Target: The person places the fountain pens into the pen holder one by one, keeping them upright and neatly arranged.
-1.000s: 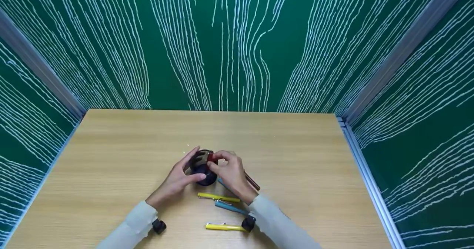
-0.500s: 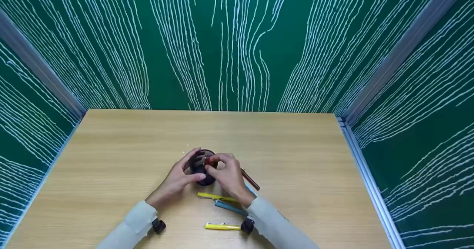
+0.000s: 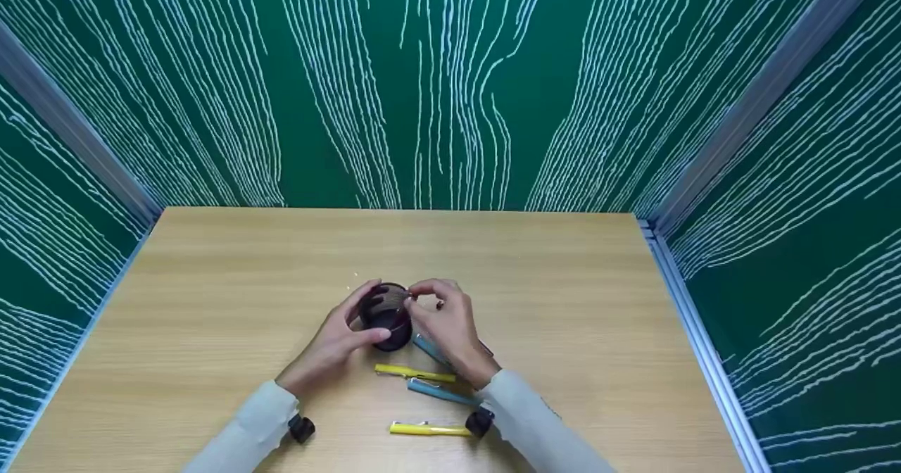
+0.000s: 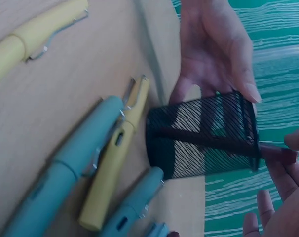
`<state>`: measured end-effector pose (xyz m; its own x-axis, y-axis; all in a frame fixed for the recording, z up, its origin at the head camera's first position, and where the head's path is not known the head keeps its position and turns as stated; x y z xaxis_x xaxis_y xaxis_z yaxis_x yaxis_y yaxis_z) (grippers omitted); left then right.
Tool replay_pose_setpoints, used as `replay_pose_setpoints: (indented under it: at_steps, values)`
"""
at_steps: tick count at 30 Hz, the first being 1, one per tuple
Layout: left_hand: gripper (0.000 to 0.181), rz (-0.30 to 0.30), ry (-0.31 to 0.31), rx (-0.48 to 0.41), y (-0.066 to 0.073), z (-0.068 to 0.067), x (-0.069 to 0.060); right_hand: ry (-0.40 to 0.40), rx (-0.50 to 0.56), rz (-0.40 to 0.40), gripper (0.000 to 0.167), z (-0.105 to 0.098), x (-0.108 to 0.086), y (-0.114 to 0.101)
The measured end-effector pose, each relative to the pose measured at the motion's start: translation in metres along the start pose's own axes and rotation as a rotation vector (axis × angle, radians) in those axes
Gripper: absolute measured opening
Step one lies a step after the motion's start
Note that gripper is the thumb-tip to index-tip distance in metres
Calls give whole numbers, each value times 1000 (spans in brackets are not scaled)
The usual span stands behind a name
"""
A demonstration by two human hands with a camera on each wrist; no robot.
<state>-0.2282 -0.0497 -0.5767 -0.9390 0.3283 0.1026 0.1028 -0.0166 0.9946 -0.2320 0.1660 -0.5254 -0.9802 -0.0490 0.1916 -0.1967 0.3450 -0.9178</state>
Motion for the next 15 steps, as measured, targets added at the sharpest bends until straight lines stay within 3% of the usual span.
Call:
replay_pose_setpoints:
  at_steps: [7, 15]
  values:
    - [91, -12, 3, -6, 0, 0, 0, 24, -24, -15, 11, -18, 3, -1]
    - [93, -40, -5, -8, 0, 1, -2, 55, -20, 6, 14, -28, 4, 13]
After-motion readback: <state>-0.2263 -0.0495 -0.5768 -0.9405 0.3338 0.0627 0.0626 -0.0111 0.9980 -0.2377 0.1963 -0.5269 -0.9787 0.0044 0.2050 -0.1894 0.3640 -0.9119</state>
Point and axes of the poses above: each hand's wrist, its own x-axis towards the middle knuckle, its own z-axis out of the palm, y = z × x, the point moved 5 cm from there along x, towards the middle knuckle, and after that the axes turned 5 degrees about -x, right-handed, at the moved point
